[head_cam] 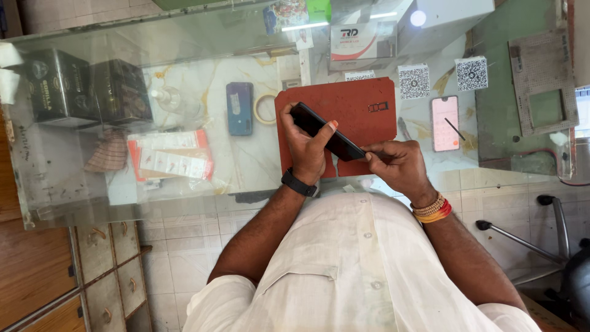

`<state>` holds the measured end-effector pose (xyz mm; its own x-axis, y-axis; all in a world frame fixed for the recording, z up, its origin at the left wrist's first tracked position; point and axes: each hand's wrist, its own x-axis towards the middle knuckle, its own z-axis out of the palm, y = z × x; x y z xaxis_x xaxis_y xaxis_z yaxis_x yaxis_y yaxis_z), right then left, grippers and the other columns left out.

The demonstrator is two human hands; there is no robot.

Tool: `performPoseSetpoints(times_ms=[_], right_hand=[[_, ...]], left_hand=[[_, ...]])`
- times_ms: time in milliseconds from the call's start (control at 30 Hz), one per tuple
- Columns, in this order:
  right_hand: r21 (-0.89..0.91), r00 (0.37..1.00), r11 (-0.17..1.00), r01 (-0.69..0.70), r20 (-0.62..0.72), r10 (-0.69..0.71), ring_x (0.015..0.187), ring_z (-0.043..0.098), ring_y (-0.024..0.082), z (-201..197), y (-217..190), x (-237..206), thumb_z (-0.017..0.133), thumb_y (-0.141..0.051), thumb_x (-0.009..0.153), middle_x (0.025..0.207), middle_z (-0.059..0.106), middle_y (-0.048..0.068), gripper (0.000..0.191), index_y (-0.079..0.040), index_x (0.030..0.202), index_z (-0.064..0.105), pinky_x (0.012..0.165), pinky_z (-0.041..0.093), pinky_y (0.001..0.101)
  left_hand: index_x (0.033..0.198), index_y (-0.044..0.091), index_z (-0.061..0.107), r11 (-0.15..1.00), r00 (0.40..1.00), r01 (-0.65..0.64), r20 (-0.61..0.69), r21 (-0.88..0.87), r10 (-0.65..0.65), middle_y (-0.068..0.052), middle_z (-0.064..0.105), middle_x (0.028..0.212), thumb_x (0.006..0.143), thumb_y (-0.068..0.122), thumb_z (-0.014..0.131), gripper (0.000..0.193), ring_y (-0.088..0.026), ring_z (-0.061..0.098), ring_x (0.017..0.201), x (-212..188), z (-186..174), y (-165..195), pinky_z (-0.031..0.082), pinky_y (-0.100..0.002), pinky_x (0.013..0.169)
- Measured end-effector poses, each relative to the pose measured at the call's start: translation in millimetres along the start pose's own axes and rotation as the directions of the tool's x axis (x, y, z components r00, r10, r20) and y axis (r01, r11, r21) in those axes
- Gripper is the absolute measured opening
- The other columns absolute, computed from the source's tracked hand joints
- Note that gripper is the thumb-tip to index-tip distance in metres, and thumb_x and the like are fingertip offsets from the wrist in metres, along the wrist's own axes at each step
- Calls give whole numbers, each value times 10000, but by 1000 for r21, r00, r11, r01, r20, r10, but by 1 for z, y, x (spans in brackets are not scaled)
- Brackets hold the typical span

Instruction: The person works at a glass counter disassembling a smartphone, prying open the back cover, removing the battery and internal components, and using a handheld pry tool on the phone body. They set parts aside on the counter and handle a second phone during the process.

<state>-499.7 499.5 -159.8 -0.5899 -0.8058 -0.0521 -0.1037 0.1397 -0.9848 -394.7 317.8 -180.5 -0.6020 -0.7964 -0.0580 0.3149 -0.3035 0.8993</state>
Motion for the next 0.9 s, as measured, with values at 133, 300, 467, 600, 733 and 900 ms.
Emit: performPoseSetpoints(times_ms=[133, 300, 467, 600, 733, 900], right_hand=[[-69, 998, 996, -57, 17, 58, 756, 683, 51, -3, -13, 6, 695, 17, 898, 849, 770, 72, 181, 50, 1061, 767, 636, 574, 221], [-236, 997, 971, -36, 61, 52, 694, 708, 66, -10, -34, 13, 732, -18, 841, 774, 772, 95, 162, 40, 987, 773, 617, 594, 242], [-304, 999, 952, 40, 28, -34, 613, 706, 108, -7, -47, 17, 753, -50, 823, 702, 753, 120, 114, 32, 902, 764, 573, 576, 268], [-362, 997, 931, 49, -36, -66, 602, 724, 133, 0, -52, 21, 766, -62, 801, 707, 757, 123, 101, 22, 857, 767, 565, 573, 277], [-350, 945, 900, 259, -100, -311, 762, 764, 146, 0, -62, 32, 776, -54, 793, 838, 775, 126, 152, 18, 927, 766, 670, 593, 272], [-166, 962, 961, 223, -123, -245, 828, 761, 112, 2, -76, 45, 732, -36, 834, 897, 790, 102, 228, 24, 1054, 742, 709, 620, 251]], left_hand=[[1337, 91, 387, 992, 997, -72, 44, 106, 67, -42, 470, 1118, 832, 11, 808, 663, -121, 533, 981, 0, 6, 8, 540, -292, 855], [1308, 92, 400, 979, 982, -124, 160, 159, 99, -35, 507, 1106, 830, 30, 800, 626, -110, 551, 940, -4, 15, 13, 537, -272, 815], [1291, 71, 460, 978, 977, -169, 154, 125, 150, -32, 547, 1076, 967, 98, 738, 428, -111, 560, 956, 0, 23, 10, 528, -271, 856], [1236, 52, 507, 954, 966, -230, 165, 192, 199, -35, 590, 1023, 1003, 142, 700, 316, -113, 580, 920, 2, 27, 13, 536, -274, 823], [1201, 46, 534, 934, 946, -284, 221, 217, 237, -42, 622, 1004, 1016, 184, 672, 269, -118, 608, 899, 1, 37, 17, 539, -272, 811], [1214, 40, 557, 900, 920, -364, 243, 239, 307, -58, 637, 1003, 1031, 225, 653, 278, -137, 615, 902, 6, 45, 30, 534, -288, 821]])
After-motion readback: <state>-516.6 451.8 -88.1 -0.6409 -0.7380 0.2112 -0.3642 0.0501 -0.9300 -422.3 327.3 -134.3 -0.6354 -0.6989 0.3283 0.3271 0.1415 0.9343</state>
